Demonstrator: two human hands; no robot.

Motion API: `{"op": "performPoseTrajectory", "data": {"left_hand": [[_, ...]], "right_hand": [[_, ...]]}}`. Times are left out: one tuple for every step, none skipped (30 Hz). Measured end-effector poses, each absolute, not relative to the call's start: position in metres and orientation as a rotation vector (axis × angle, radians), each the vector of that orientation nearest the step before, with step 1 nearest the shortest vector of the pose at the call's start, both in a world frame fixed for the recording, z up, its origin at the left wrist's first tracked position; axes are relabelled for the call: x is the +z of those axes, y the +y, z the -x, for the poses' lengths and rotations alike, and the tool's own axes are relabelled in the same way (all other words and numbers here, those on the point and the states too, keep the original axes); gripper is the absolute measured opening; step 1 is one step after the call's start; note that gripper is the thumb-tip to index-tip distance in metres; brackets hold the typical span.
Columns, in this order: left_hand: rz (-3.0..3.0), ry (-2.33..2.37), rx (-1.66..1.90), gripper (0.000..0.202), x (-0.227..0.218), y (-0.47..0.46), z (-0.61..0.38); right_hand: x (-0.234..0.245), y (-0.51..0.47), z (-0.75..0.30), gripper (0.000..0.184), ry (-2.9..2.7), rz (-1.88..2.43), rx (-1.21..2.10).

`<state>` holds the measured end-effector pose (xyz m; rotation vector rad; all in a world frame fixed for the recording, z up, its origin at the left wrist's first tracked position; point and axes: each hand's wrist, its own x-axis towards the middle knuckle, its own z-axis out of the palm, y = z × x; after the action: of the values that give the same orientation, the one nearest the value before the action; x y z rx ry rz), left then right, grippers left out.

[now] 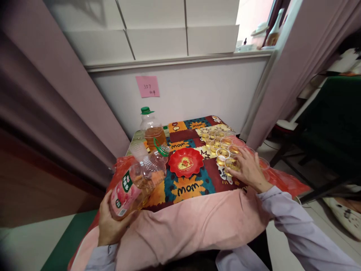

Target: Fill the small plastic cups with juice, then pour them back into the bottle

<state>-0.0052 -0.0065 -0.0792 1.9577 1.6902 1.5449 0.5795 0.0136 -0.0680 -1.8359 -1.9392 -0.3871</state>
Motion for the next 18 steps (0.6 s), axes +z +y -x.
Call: {"op": "performPoseTrajectory", "data": {"left_hand": [[-1.956, 1.676, 1.55, 0.117, -0.079, -0.007, 0.005], [-1.955, 1.665, 1.546, 0.118, -0.079, -0.007, 0.005], [-1.952, 1.661, 1.541, 0.118, -0.079, -0.007, 0.005], [-1.945, 1.663, 1.536, 0.118, -0.08, -0.007, 0.005], [-1.934, 1.67, 1.532, 0.118, -0.082, -0.007, 0.006], [-1.918, 1.681, 1.53, 0.118, -0.084, -0.007, 0.006], [-1.895, 1.693, 1.532, 0.118, -0.086, -0.008, 0.007], [-1.867, 1.702, 1.538, 0.118, -0.088, -0.008, 0.008], [-1.843, 1.707, 1.538, 0.118, -0.09, -0.008, 0.01], [-1.828, 1.706, 1.525, 0.118, -0.092, -0.008, 0.011], [-1.818, 1.7, 1.509, 0.118, -0.093, -0.009, 0.013], [-1.811, 1.69, 1.493, 0.119, -0.093, -0.009, 0.014], [-1.807, 1.679, 1.48, 0.118, -0.093, -0.01, 0.015], [-1.805, 1.67, 1.469, 0.118, -0.092, -0.01, 0.017], [-1.805, 1.663, 1.463, 0.116, -0.092, -0.011, 0.018], [-1.807, 1.66, 1.461, 0.115, -0.091, -0.011, 0.018], [-1.811, 1.662, 1.456, 0.113, -0.09, -0.012, 0.019], [-1.815, 1.666, 1.45, 0.113, -0.09, -0.012, 0.019]], "right_hand": [[-0.069, 0.012, -0.579, 0.055, -1.934, 1.833, -0.395], [-0.068, 0.01, -0.579, 0.058, -1.93, 1.83, -0.405], [-0.067, 0.009, -0.578, 0.061, -1.927, 1.825, -0.417], [-0.063, 0.007, -0.576, 0.064, -1.92, 1.817, -0.431], [-0.059, 0.006, -0.573, 0.067, -1.906, 1.806, -0.449], [-0.052, 0.006, -0.568, 0.067, -1.885, 1.785, -0.468], [-0.045, 0.007, -0.561, 0.065, -1.86, 1.751, -0.48], [-0.037, 0.009, -0.552, 0.06, -1.841, 1.698, -0.478], [-0.028, 0.013, -0.54, 0.054, -1.828, 1.632, -0.459], [-0.02, 0.018, -0.527, 0.048, -1.826, 1.552, -0.415], [-0.013, 0.024, -0.511, 0.042, -1.841, 1.469, -0.348], [-0.008, 0.032, -0.495, 0.037, -1.858, 1.394, -0.265], [-0.004, 0.041, -0.478, 0.033, -1.876, 1.33, -0.176], [-0.001, 0.052, -0.46, 0.031, -1.902, 1.28, -0.086], [0.0, 0.064, -0.442, 0.03, -1.937, 1.242, 0.007], [0.0, 0.077, -0.424, 0.029, -1.965, 1.208, 0.084], [0.001, 0.091, -0.407, 0.028, -1.98, 1.179, 0.143], [0.001, 0.106, -0.391, 0.028, -1.982, 1.156, 0.195]]}}
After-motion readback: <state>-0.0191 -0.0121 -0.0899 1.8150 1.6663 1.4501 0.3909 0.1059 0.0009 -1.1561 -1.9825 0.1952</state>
